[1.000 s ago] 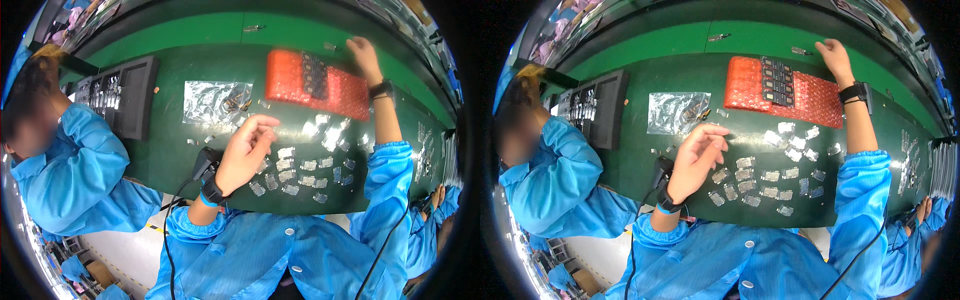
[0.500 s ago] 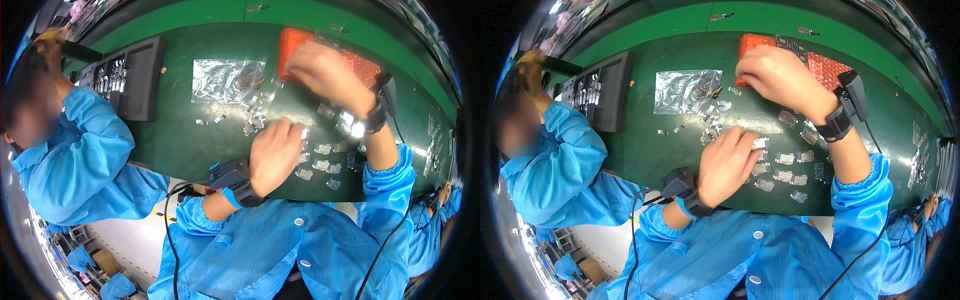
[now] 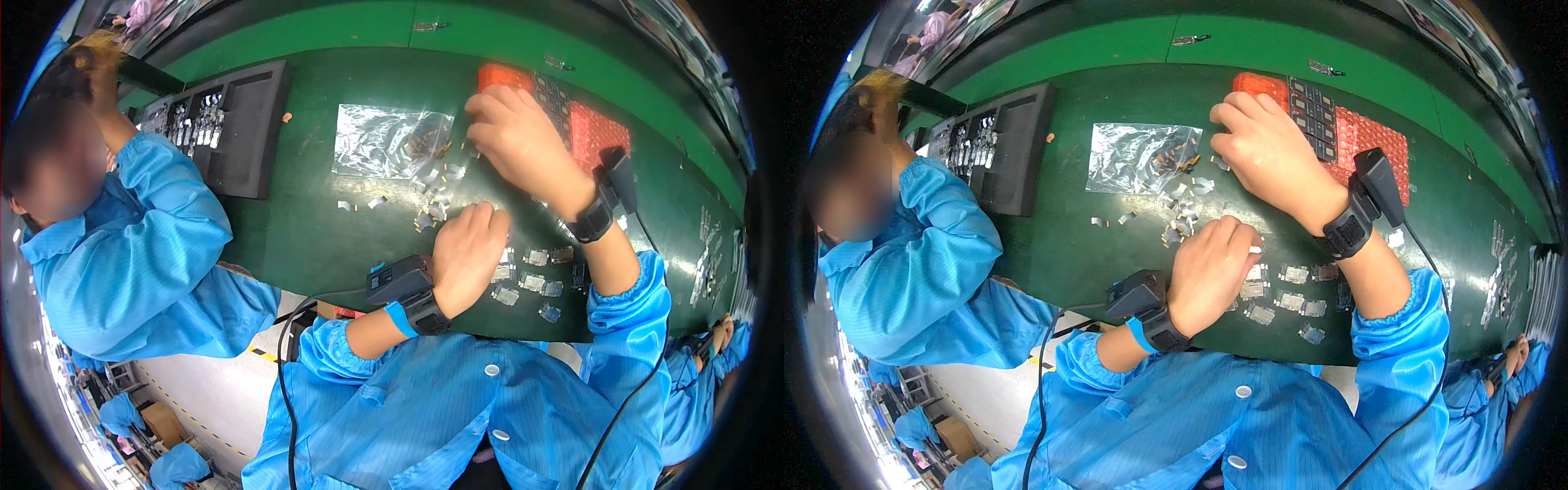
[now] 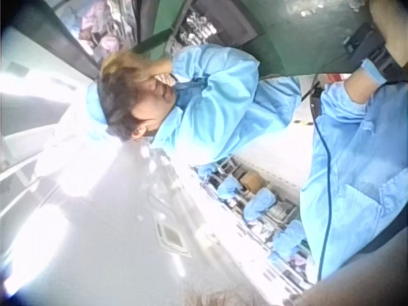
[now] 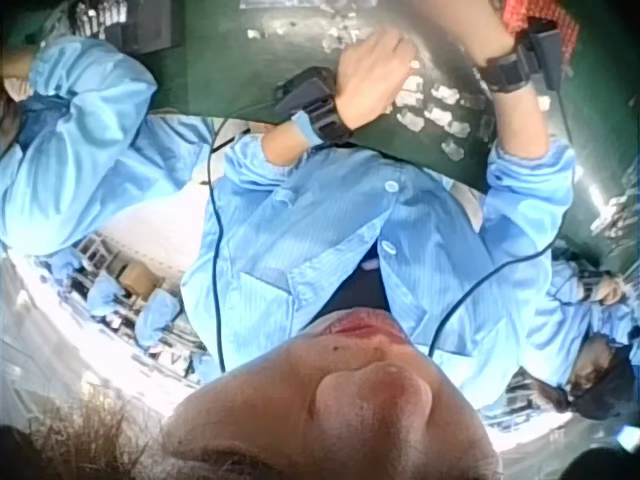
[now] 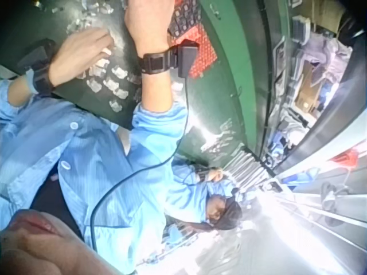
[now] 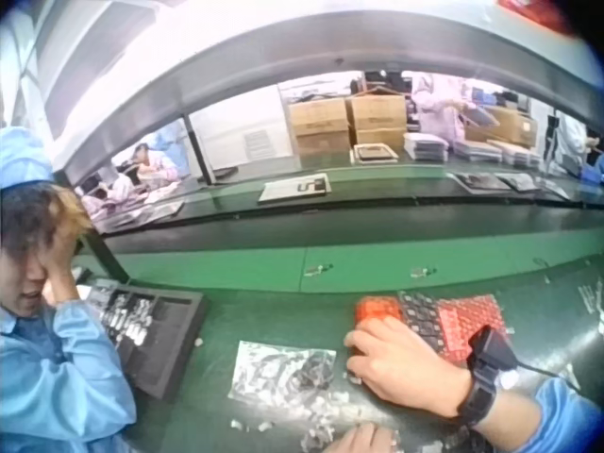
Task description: Assembling small electronic components and circuit boards on a factory assembly line.
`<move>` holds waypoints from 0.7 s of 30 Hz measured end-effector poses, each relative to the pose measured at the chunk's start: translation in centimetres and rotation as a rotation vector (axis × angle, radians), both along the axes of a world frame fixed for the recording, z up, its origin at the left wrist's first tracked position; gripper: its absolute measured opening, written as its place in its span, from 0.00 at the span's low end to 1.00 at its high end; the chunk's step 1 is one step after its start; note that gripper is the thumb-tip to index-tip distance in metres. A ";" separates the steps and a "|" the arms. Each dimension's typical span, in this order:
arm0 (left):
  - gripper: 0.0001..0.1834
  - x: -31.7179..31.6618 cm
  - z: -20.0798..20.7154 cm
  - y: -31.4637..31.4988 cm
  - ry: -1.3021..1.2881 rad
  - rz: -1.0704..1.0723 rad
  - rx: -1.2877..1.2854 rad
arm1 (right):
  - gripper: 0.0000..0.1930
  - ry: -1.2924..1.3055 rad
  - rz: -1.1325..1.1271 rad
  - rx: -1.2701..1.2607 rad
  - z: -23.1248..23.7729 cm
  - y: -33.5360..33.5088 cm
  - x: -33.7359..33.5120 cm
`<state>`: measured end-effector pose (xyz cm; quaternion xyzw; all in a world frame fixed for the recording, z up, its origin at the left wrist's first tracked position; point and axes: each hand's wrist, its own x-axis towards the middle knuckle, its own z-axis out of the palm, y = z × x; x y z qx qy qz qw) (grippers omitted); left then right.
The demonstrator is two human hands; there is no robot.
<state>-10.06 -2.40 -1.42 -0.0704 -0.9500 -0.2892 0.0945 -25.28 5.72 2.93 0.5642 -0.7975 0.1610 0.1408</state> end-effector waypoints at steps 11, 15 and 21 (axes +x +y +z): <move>0.14 0.0 0.2 -0.5 0.006 0.034 -0.061 | 0.04 0.004 0.017 0.027 -0.2 -1.2 1.4; 0.14 0.0 0.2 -0.4 0.044 0.063 -0.005 | 0.05 -0.103 0.035 0.014 -1.1 -1.6 2.2; 0.14 0.0 0.0 -0.2 -0.027 0.008 0.079 | 0.05 -0.184 -0.002 0.004 -2.0 -1.7 2.0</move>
